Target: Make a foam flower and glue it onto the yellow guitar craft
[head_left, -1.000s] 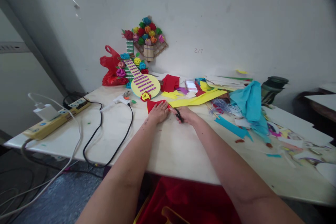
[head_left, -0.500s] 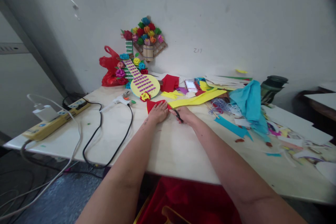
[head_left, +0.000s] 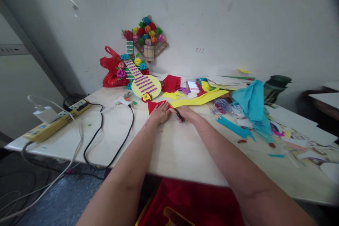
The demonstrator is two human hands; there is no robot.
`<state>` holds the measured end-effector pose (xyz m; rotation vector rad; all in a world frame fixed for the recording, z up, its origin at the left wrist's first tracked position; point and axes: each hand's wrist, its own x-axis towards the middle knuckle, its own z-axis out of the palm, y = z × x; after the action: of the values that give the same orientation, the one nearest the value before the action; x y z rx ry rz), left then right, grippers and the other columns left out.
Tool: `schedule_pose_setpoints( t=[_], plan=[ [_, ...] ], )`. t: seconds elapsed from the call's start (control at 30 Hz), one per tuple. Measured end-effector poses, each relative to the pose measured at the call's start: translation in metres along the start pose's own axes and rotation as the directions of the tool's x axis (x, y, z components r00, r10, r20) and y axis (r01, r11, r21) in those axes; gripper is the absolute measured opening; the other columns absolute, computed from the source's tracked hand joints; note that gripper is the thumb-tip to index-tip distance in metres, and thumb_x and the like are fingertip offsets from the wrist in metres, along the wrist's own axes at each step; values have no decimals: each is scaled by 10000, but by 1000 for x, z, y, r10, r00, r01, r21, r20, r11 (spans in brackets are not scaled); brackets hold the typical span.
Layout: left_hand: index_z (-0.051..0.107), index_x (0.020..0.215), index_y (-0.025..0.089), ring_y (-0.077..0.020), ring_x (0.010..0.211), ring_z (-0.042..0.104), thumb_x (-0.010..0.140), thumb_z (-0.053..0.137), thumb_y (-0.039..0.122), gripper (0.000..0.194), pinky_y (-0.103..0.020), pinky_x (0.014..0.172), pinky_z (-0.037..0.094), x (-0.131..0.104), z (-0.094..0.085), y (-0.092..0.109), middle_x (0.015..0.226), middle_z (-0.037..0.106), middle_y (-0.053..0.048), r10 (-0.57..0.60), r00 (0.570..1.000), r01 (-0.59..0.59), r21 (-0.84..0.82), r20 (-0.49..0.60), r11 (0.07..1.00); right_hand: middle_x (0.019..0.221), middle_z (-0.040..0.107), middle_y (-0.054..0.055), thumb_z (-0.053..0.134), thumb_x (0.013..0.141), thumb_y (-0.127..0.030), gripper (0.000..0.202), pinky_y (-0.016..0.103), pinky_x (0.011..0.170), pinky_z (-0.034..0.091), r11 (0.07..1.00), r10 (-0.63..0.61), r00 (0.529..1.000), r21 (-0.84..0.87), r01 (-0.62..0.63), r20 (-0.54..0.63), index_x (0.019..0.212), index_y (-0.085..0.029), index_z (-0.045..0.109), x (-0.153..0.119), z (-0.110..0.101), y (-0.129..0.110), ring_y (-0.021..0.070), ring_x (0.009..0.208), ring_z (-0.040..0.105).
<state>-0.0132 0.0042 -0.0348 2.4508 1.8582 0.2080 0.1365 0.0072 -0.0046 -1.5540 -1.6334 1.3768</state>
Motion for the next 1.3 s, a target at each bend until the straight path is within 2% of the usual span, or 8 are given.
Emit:
schedule_pose_setpoints(
  t=[0.13,0.43,0.6,0.73,0.87,1.07,1.3],
  plan=[
    [212,1402,130,-166,1352,111,888,112,369,575,-384,1088,113,-1,-2,1,1476,121,-38,-12,1000,12,-15,8,1000,348,444,-43,686,639,-502,413,197,302,362,1000,-30,1000,-7,30,-9,662,-145,480,2,1,-2,86,306,420],
    [182,1407,110,-160,1354,100,881,107,358,587,-385,1091,104,3,1,-1,1479,108,-32,-22,1000,23,-28,19,999,317,415,-54,686,632,-501,434,187,278,302,992,-98,993,-79,94,-60,525,-159,440,6,2,6,59,248,353],
    [180,1407,101,-167,1353,106,878,126,357,591,-387,1092,110,3,1,-2,1478,113,-40,-23,1000,23,-10,16,1000,296,391,-64,695,633,-476,438,176,279,296,994,-98,991,-47,94,-91,496,-165,419,7,5,9,51,242,341],
    [178,1409,107,-165,1353,107,880,119,354,587,-377,1094,105,2,1,-1,1478,112,-38,-21,1000,21,0,16,1000,308,419,-51,711,616,-468,418,184,301,341,998,-57,995,-5,57,-86,526,-160,442,7,6,8,65,261,380],
    [184,1409,120,-166,1352,110,885,121,358,579,-371,1093,107,2,1,-1,1478,120,-41,-19,1000,19,1,8,1000,341,470,-25,715,588,-501,422,211,327,388,998,-17,997,-68,11,-79,608,-150,483,10,4,3,98,292,438],
    [179,1410,115,-161,1351,115,887,107,362,583,-368,1093,101,2,3,-2,1475,130,-43,-23,1000,23,-24,2,999,345,476,-19,704,567,-546,453,215,329,382,990,-28,998,-137,20,-59,646,-164,474,17,4,-1,118,310,466],
    [214,1403,137,-168,1347,137,885,131,350,566,-388,1090,119,1,-1,0,1469,162,-52,-29,1000,29,-59,-6,998,339,454,-41,711,562,-540,435,212,307,340,988,-69,993,-142,55,-93,641,-185,471,19,5,1,101,288,418]
  ],
)
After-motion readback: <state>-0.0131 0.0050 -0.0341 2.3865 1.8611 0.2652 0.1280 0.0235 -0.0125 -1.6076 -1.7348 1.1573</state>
